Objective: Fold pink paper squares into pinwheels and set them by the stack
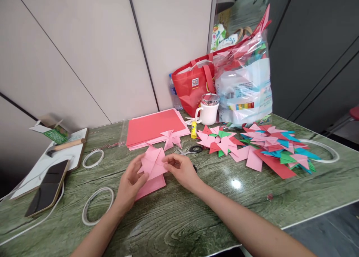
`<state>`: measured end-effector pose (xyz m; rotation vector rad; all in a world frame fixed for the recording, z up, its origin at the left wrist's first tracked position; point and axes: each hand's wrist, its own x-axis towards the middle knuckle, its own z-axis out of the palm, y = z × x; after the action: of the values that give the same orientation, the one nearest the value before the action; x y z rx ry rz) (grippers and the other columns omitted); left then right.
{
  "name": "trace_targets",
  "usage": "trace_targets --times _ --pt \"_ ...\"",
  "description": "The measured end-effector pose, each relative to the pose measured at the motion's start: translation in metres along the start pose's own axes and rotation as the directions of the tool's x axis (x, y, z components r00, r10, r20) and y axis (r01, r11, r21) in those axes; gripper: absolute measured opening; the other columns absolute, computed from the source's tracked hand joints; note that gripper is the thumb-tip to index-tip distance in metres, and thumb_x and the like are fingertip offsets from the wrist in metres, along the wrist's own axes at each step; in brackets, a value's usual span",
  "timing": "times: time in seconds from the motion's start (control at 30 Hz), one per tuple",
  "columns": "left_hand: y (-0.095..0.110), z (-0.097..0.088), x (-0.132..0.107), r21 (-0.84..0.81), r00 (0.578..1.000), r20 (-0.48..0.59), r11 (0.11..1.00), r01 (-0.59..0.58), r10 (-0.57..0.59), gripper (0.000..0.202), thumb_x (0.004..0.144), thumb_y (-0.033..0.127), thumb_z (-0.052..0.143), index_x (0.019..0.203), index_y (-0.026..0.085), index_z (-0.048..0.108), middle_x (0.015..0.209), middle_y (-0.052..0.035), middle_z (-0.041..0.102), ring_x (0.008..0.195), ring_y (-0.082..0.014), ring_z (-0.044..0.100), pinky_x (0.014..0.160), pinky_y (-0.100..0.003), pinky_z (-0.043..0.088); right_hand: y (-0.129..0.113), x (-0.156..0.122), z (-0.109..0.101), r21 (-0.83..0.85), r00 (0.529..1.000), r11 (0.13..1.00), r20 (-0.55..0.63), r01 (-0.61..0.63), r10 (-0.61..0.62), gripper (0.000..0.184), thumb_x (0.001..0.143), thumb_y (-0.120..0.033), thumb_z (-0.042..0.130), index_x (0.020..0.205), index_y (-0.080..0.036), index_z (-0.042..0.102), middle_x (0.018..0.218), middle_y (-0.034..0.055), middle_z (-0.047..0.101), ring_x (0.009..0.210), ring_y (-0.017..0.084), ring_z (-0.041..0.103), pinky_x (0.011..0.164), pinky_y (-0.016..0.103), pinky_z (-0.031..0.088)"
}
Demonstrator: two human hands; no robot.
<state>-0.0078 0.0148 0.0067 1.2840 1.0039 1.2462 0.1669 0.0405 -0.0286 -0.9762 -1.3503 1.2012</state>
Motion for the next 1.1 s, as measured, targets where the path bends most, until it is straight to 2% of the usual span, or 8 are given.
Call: trace_targets --times 0.1,0.2,0.33,0.53,0.7,0.9,1.0,1.1 --pt "-0.001 -0.003 0.002 -0.046 0.994 -0.101 0.998 0.042 -0.046 0.059 0.073 0.031 0.064 0.127 0.023 0.041 0.087 -0.0040 0.067 0.070 -0.0148 0.063 0.062 -0.025 0.051 -0.003 -0.002 0.001 -0.039 0.999 0.999 0.039 0.002 0.000 0.013 0.072 -0.019 0.058 0.084 -0.018 0.062 0.077 0.0018 0.060 0.070 0.014 0.056 0.064 0.027 0.047" --pt "-0.005 -0.007 0.005 -0.012 0.978 -0.151 0.989 0.145 -0.145 0.039 0.072 0.035 0.065 0.105 0.016 0.060 0.062 -0.0001 0.064 0.054 -0.0121 0.058 0.053 -0.022 0.047 -0.009 -0.005 0.003 -0.114 0.995 0.993 0.098 0.014 -0.003 0.016 0.074 -0.017 0.053 0.086 -0.018 0.063 0.082 0.0033 0.062 0.073 0.014 0.057 0.062 0.025 0.046" --pt "-0.010 -0.008 0.006 0.057 0.968 -0.168 0.978 0.200 -0.188 0.023 0.063 0.031 0.072 0.073 0.011 0.068 0.065 -0.0036 0.068 0.055 -0.0107 0.057 0.052 -0.018 0.043 -0.015 -0.007 0.003 -0.142 0.993 0.990 0.116 0.019 -0.003 0.020 0.075 -0.015 0.051 0.090 -0.018 0.064 0.090 0.0048 0.064 0.082 0.016 0.059 0.067 0.027 0.048" --pt "-0.013 -0.007 0.006 0.022 0.959 -0.203 0.979 0.204 -0.195 0.028 0.062 0.036 0.072 0.072 0.013 0.060 0.051 0.0015 0.062 0.043 -0.0075 0.049 0.044 -0.016 0.035 -0.013 -0.005 0.002 -0.088 0.994 0.996 0.112 0.019 -0.009 0.023 0.072 -0.016 0.055 0.093 -0.018 0.065 0.092 0.0046 0.064 0.082 0.016 0.059 0.068 0.027 0.050" --pt "-0.007 -0.002 0.003 -0.011 0.964 -0.133 0.973 0.231 -0.230 0.031 0.063 0.038 0.071 0.077 0.015 0.056 0.047 0.0045 0.058 0.041 -0.0089 0.050 0.044 -0.017 0.036 -0.012 -0.005 0.001 -0.108 0.995 0.993 0.098 0.040 -0.030 0.024 0.070 -0.014 0.056 0.092 -0.019 0.065 0.095 0.0042 0.063 0.080 0.015 0.058 0.067 0.026 0.050" --pt "0.003 0.005 -0.002 -0.020 0.928 0.112 0.933 0.361 -0.356 0.038 0.066 0.034 0.070 0.096 0.013 0.060 0.052 0.0000 0.064 0.047 -0.0153 0.059 0.050 -0.026 0.047 -0.012 -0.004 0.000 -0.083 0.998 0.995 0.041 0.048 -0.044 0.022 0.072 -0.015 0.056 0.092 -0.019 0.064 0.088 0.0035 0.064 0.077 0.015 0.060 0.069 0.028 0.050" --pt "0.002 0.005 -0.002 -0.023 0.911 0.181 0.925 0.380 -0.370 0.034 0.064 0.034 0.071 0.090 0.013 0.063 0.055 -0.0006 0.065 0.047 -0.0145 0.059 0.050 -0.026 0.048 -0.012 -0.005 0.001 -0.090 0.998 0.995 0.056 0.045 -0.040 0.022 0.072 -0.016 0.055 0.092 -0.019 0.065 0.089 0.0039 0.065 0.078 0.016 0.060 0.069 0.028 0.050" --pt "-0.001 0.004 -0.002 -0.065 0.914 0.149 0.918 0.391 -0.378 0.025 0.068 0.037 0.069 0.071 0.013 0.063 0.052 0.0012 0.061 0.044 -0.0115 0.056 0.048 -0.024 0.047 -0.013 -0.006 0.002 -0.107 0.995 0.993 0.092 0.053 -0.043 0.024 0.072 -0.015 0.055 0.093 -0.019 0.065 0.093 0.0045 0.064 0.082 0.016 0.059 0.071 0.028 0.049"
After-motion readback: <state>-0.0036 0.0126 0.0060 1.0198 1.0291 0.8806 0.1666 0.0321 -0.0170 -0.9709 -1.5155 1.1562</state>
